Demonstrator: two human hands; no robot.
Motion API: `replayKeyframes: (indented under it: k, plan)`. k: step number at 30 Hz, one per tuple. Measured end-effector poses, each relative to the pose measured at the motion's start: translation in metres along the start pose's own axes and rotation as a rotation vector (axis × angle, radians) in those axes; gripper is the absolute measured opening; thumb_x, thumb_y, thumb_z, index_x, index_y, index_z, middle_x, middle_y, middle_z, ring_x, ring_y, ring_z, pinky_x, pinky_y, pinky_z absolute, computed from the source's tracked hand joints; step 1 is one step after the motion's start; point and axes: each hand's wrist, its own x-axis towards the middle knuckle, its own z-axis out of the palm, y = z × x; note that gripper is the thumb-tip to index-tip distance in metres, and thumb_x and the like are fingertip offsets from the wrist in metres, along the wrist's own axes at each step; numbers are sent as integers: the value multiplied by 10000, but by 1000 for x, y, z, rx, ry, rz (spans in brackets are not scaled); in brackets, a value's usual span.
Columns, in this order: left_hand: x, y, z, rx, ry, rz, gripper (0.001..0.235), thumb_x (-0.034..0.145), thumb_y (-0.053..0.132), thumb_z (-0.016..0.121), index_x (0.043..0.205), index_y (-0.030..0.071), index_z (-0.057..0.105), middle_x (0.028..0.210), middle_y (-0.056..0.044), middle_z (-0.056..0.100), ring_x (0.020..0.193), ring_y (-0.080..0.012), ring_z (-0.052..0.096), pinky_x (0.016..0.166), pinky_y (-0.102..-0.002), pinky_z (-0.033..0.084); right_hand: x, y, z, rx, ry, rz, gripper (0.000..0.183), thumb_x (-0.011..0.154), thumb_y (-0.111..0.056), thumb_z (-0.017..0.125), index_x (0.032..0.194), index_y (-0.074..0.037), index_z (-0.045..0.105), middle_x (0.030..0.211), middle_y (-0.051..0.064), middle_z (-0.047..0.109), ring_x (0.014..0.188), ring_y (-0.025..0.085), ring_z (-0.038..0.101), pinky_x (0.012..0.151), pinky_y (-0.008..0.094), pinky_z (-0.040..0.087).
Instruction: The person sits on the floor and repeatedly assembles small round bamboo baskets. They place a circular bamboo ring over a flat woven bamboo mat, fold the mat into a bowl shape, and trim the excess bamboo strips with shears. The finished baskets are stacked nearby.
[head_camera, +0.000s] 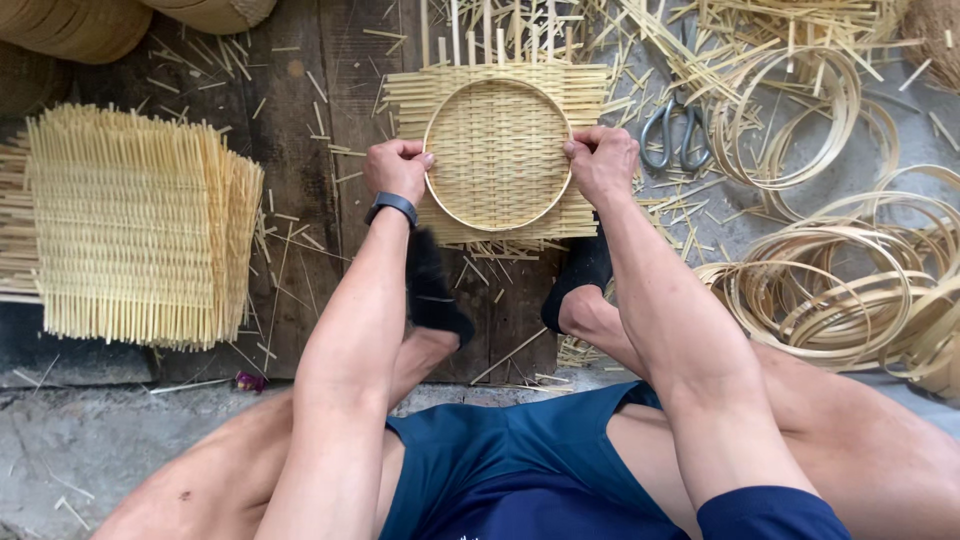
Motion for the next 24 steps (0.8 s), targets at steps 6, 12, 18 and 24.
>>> replayKeyframes:
  k: [6,12,18,24]
  plan:
    - [4,-17,7,-374,-121,-195,159,742,-42,826,892,-25,776,805,-116,777,682,-166,738,614,-309,599,7,4,-1,-23,-27,45,189,824,-147,836,995,-72,810,839,132,779,747,187,749,752,320,579]
    - [10,-27,7,-363,-167,-204,215,708,-45,859,902,-25,769,803,-98,780,694,-143,744,647,-262,611,10,8,-2,-3,-87,84,193,812,-125,842,991,-60,809,848,107,787,742,145,740,738,294,582]
    - [0,-31,13,-349,-93,-118,210,709,-26,878,900,-18,791,821,-104,791,725,-144,740,675,-265,605,12,19,-2,1,-108,76,187,817,-127,849,988,-60,813,837,89,792,727,127,732,733,285,587]
    - [7,-28,4,-265,-132,-122,202,711,31,902,888,11,807,831,-92,797,719,-121,741,686,-263,598,29,39,0,51,-189,50,223,787,-129,886,989,-68,817,834,74,789,737,101,721,710,258,575]
